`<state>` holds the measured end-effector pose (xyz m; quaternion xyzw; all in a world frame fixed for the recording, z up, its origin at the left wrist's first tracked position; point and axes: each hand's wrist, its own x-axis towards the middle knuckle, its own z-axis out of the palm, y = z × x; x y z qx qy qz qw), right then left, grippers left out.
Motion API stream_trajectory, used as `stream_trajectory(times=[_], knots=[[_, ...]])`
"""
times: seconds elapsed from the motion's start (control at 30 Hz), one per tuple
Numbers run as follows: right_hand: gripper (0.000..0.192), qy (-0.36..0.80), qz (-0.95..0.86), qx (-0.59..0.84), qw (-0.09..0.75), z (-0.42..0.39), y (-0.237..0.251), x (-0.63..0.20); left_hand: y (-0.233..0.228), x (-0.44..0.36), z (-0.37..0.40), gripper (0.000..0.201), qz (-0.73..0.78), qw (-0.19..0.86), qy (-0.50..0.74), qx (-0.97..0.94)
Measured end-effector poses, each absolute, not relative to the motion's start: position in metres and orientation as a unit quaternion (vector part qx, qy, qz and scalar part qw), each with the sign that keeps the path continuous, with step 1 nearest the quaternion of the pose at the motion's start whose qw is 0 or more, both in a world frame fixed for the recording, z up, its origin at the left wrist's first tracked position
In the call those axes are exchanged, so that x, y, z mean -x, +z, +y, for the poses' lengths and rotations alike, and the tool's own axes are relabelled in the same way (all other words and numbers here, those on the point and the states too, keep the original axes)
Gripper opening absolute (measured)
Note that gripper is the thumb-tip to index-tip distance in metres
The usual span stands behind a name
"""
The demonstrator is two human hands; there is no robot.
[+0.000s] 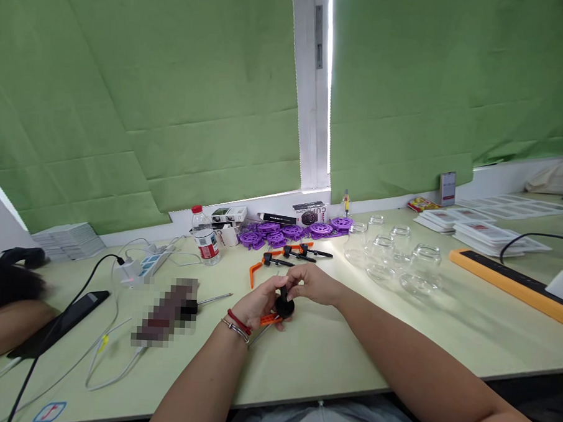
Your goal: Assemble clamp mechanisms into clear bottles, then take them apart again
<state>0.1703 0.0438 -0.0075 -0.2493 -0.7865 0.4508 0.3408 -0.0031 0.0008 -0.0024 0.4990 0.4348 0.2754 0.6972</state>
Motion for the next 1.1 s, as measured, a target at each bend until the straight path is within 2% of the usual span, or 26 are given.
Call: stream_trajectory(times=[0.3, 0.53, 1.1], knots=[[0.017, 0.439, -0.790, 0.261, 0.338, 0.0430, -0.0079, -0.1709, -0.0077, 0.0062, 0.0041, 0.048, 0.420, 0.706, 0.274, -0.500], [0.011, 0.379, -0.821, 0.244, 0.350, 0.0394, -0.0074, -0.1729, -0.0077, 0.0064, 0.0044, 0.048, 0.427, 0.708, 0.274, -0.491], [0.025, 0.385, -0.819, 0.270, 0.330, 0.0397, -0.0103, -0.1761, -0.0076, 0.0061, 0.0030, 0.046, 0.424, 0.710, 0.279, -0.487]])
